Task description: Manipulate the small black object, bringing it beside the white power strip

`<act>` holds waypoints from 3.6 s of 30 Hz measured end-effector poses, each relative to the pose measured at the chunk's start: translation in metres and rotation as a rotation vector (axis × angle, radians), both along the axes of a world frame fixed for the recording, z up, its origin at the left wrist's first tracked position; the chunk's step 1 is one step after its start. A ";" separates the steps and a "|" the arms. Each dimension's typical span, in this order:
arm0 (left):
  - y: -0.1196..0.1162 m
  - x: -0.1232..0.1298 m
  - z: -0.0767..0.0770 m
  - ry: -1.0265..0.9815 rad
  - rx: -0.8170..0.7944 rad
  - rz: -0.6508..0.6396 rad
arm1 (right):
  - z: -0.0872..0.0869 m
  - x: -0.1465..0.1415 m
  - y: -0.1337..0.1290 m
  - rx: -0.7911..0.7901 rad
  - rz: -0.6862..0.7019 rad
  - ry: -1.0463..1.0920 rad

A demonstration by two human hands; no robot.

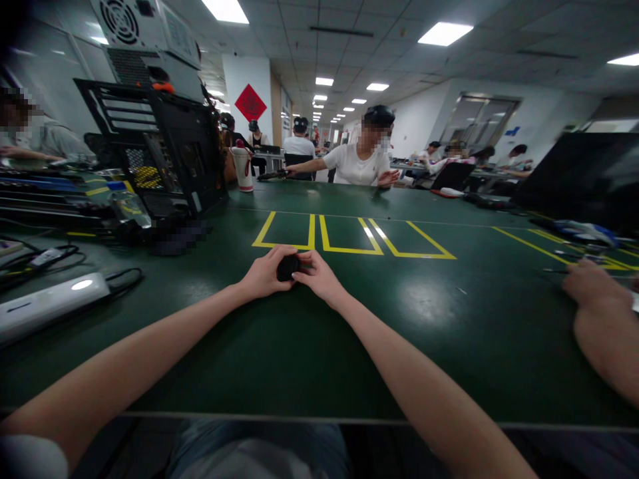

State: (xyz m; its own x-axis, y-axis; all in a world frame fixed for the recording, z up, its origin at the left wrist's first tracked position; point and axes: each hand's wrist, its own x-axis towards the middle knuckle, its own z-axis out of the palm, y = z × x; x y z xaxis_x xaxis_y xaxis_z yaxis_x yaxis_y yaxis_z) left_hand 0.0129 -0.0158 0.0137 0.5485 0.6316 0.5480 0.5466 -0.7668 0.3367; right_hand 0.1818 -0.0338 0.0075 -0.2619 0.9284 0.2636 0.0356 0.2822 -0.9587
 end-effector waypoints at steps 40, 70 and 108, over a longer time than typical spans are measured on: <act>-0.004 0.000 0.002 -0.001 0.027 -0.015 | -0.007 0.001 0.008 0.049 -0.023 0.012; 0.002 -0.002 -0.001 0.008 0.037 -0.036 | -0.003 0.000 0.002 -0.019 -0.005 0.010; 0.001 0.000 -0.001 0.016 0.049 -0.009 | -0.001 -0.001 0.002 0.020 -0.027 0.011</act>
